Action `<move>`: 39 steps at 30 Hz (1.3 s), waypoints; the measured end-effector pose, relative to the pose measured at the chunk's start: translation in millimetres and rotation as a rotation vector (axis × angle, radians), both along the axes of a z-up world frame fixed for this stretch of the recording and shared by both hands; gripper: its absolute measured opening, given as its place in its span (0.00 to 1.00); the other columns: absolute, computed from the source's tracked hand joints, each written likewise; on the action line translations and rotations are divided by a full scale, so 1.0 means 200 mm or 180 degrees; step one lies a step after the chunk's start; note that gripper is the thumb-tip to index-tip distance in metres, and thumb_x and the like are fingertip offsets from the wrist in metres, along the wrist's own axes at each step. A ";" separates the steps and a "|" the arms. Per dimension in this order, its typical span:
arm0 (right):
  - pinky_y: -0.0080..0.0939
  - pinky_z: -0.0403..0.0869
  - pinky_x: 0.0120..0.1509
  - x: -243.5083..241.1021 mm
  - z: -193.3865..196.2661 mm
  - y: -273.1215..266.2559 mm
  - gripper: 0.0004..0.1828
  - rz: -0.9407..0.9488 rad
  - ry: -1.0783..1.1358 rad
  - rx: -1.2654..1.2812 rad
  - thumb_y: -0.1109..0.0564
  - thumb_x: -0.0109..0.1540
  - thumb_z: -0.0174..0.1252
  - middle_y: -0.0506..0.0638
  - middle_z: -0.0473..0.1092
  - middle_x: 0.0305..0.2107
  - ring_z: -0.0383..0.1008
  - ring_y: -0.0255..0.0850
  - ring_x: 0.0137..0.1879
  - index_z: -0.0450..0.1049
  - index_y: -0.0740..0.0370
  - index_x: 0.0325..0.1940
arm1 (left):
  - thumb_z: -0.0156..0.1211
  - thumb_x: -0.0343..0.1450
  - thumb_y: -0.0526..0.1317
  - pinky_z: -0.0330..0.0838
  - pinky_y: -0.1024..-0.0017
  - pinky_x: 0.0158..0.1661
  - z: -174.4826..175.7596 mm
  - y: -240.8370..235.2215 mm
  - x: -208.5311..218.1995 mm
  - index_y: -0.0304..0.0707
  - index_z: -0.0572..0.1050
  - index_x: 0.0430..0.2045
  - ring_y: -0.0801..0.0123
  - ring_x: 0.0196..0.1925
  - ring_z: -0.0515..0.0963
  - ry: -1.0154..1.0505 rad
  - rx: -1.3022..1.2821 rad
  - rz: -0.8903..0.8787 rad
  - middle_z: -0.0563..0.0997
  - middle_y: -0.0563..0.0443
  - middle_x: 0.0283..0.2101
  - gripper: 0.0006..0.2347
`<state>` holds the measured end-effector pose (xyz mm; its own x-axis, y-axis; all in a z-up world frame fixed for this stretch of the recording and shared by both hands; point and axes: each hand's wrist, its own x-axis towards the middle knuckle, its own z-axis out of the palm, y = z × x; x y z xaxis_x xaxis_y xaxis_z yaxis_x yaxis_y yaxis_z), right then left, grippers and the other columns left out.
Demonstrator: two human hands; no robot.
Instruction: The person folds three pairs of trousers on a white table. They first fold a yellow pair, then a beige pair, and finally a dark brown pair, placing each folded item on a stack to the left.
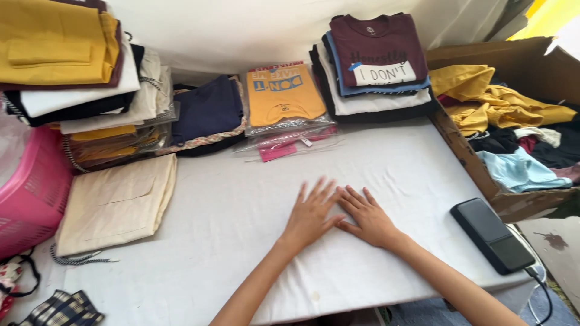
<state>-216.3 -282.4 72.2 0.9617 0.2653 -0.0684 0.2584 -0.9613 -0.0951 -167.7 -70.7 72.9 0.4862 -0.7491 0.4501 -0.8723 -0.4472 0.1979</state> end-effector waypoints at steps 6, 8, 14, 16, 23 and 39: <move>0.58 0.38 0.79 0.00 0.13 -0.16 0.44 0.0368 -0.0189 0.0219 0.30 0.68 0.44 0.55 0.44 0.75 0.37 0.49 0.80 0.47 0.57 0.79 | 0.41 0.74 0.63 0.32 0.48 0.71 -0.11 0.01 0.04 0.44 0.52 0.72 0.53 0.79 0.43 0.0753 0.0734 0.0598 0.48 0.47 0.77 0.34; 0.55 0.51 0.79 0.07 0.24 -0.29 0.39 0.0313 0.0368 0.0429 0.32 0.64 0.52 0.47 0.54 0.72 0.50 0.46 0.77 0.58 0.49 0.74 | 0.43 0.74 0.63 0.32 0.48 0.71 -0.06 0.02 0.04 0.45 0.53 0.72 0.53 0.78 0.43 0.0888 0.0782 0.0660 0.48 0.48 0.77 0.34; 0.51 0.72 0.65 0.22 0.75 -1.03 0.23 -0.1173 -0.1947 0.0727 0.47 0.66 0.62 0.54 0.73 0.58 0.73 0.50 0.63 0.71 0.56 0.63 | 0.43 0.74 0.62 0.33 0.49 0.71 -0.05 0.02 0.04 0.46 0.53 0.72 0.53 0.78 0.44 0.0786 0.0719 0.0706 0.50 0.49 0.77 0.33; 0.52 0.72 0.65 0.33 0.57 -1.39 0.26 -0.1585 -0.1986 0.1157 0.50 0.67 0.61 0.57 0.69 0.61 0.72 0.51 0.63 0.69 0.56 0.68 | 0.43 0.74 0.62 0.33 0.49 0.71 -0.06 0.01 0.04 0.46 0.53 0.72 0.53 0.78 0.44 0.0807 0.0751 0.0721 0.50 0.49 0.77 0.32; 0.58 0.61 0.74 0.55 -0.55 -2.22 0.38 -0.3458 -0.0196 0.1577 0.38 0.64 0.47 0.60 0.56 0.70 0.59 0.59 0.71 0.57 0.48 0.78 | 0.43 0.74 0.62 0.32 0.49 0.71 -0.07 0.01 0.05 0.47 0.53 0.72 0.55 0.77 0.43 0.0856 0.0785 0.0730 0.49 0.50 0.76 0.33; 0.61 0.71 0.65 0.52 -0.69 -2.33 0.20 -0.3085 -0.0357 0.0311 0.54 0.74 0.38 0.67 0.67 0.59 0.73 0.66 0.60 0.68 0.44 0.68 | 0.43 0.73 0.64 0.31 0.48 0.70 -0.11 0.01 0.06 0.49 0.53 0.71 0.55 0.77 0.41 0.0948 0.0841 0.0746 0.48 0.50 0.76 0.33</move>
<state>-112.1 -749.4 -65.1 0.7655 -0.6432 0.0168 -0.6264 -0.7510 -0.2087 -155.7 -68.4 50.2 0.7353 -0.6737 0.0735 -0.6640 -0.6944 0.2773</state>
